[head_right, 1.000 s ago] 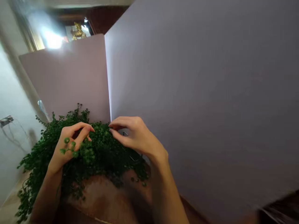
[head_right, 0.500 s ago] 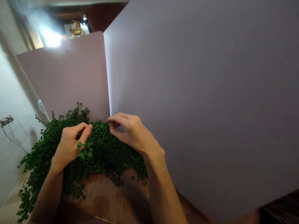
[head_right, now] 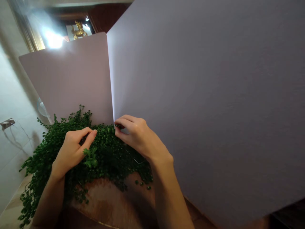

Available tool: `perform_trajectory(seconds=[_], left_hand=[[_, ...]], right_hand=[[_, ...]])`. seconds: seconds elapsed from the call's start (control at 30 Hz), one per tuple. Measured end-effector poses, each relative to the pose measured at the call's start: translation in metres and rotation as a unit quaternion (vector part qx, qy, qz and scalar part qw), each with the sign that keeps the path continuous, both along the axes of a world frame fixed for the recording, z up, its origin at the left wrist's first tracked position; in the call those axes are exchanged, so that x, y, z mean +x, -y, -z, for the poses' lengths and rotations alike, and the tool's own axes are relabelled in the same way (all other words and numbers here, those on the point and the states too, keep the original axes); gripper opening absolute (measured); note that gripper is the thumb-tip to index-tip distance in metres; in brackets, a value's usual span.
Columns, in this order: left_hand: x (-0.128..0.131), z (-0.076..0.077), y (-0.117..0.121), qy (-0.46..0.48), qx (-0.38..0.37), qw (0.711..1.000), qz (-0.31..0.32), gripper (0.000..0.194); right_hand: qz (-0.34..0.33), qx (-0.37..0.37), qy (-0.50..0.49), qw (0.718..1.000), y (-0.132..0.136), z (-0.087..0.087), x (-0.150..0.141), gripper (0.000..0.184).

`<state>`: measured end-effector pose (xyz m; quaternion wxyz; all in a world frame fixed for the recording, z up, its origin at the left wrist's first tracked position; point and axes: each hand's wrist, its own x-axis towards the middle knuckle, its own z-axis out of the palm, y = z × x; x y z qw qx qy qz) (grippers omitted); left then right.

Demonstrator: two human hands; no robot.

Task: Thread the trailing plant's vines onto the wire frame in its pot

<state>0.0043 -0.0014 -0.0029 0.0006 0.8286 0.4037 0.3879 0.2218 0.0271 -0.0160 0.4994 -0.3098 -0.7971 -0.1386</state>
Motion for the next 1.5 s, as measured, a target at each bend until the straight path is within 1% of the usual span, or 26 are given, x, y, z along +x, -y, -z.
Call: perform_trajectory(seconds=[0.13,0.23,0.37,0.43,0.5,0.57,0.6,0.63,0.7,0.77,0.83,0.93,1.0,1.07,1.13,1.2,1.27,1.33,1.43,1.5], left_hand=[[0.003,0.001,0.004,-0.048,-0.016,0.999,-0.017,0.038],[0.005,0.002,0.007,-0.073,-0.03,0.996,-0.035,0.038],[0.008,0.002,0.008,-0.103,-0.041,0.992,-0.061,0.036],[0.007,0.001,0.01,-0.116,-0.044,0.989,-0.076,0.036],[0.003,0.001,0.016,-0.121,-0.05,0.989,-0.07,0.037],[-0.003,0.0,0.023,-0.102,-0.048,0.993,-0.043,0.04],[-0.006,-0.001,0.026,-0.084,-0.041,0.995,-0.03,0.041],[-0.008,-0.001,0.029,-0.063,-0.032,0.997,-0.022,0.041],[-0.01,-0.002,0.031,-0.024,-0.011,0.999,-0.021,0.04],[-0.008,-0.003,0.028,0.0,0.001,1.0,-0.024,0.037],[-0.005,-0.003,0.022,0.015,0.0,1.0,-0.019,0.034],[-0.001,-0.002,0.012,0.046,-0.028,0.999,-0.004,0.032],[-0.001,-0.002,0.008,0.077,-0.053,0.996,0.001,0.032],[-0.001,-0.002,0.005,0.105,-0.065,0.992,0.007,0.032],[-0.001,-0.002,0.004,0.122,-0.07,0.99,0.02,0.031],[0.0,-0.003,0.003,0.133,-0.077,0.988,0.034,0.03],[0.0,-0.003,0.001,0.138,-0.087,0.986,0.043,0.03],[0.0,-0.003,-0.001,0.141,-0.101,0.984,0.051,0.03],[-0.002,-0.002,-0.004,0.143,-0.127,0.979,0.063,0.033],[-0.004,-0.001,-0.005,0.142,-0.157,0.974,0.081,0.038]], right_hand=[[0.016,-0.007,-0.046,0.999,-0.008,0.004,0.001,0.011],[0.021,-0.027,-0.084,0.996,-0.01,0.005,-0.002,0.009],[0.028,-0.064,-0.101,0.992,-0.012,0.005,-0.011,0.011],[0.04,-0.078,-0.106,0.991,-0.016,0.006,-0.01,0.012],[0.083,-0.079,-0.126,0.985,-0.02,0.009,-0.001,0.013],[0.141,-0.08,-0.17,0.972,-0.021,0.011,0.016,0.013],[0.154,-0.095,-0.194,0.964,-0.021,0.011,0.025,0.012],[0.151,-0.113,-0.216,0.958,-0.019,0.011,0.033,0.013],[0.127,-0.138,-0.233,0.954,-0.015,0.011,0.043,0.013],[0.097,-0.15,-0.216,0.96,-0.012,0.011,0.042,0.015],[0.087,-0.157,-0.171,0.969,-0.013,0.011,0.032,0.019],[0.087,-0.177,-0.093,0.976,-0.016,0.009,0.013,0.029],[0.045,-0.202,-0.074,0.976,-0.015,0.006,0.001,0.035],[-0.035,-0.237,-0.089,0.967,-0.01,0.002,-0.006,0.035],[-0.125,-0.274,-0.112,0.947,-0.005,0.0,-0.011,0.03],[-0.191,-0.302,-0.123,0.926,-0.003,0.0,-0.012,0.036],[-0.221,-0.316,-0.124,0.914,-0.003,0.002,-0.012,0.041],[-0.229,-0.315,-0.13,0.912,-0.004,0.004,-0.01,0.036],[-0.239,-0.285,-0.177,0.911,-0.006,0.005,-0.007,0.028],[-0.248,-0.267,-0.222,0.904,-0.005,0.005,-0.005,0.026]])
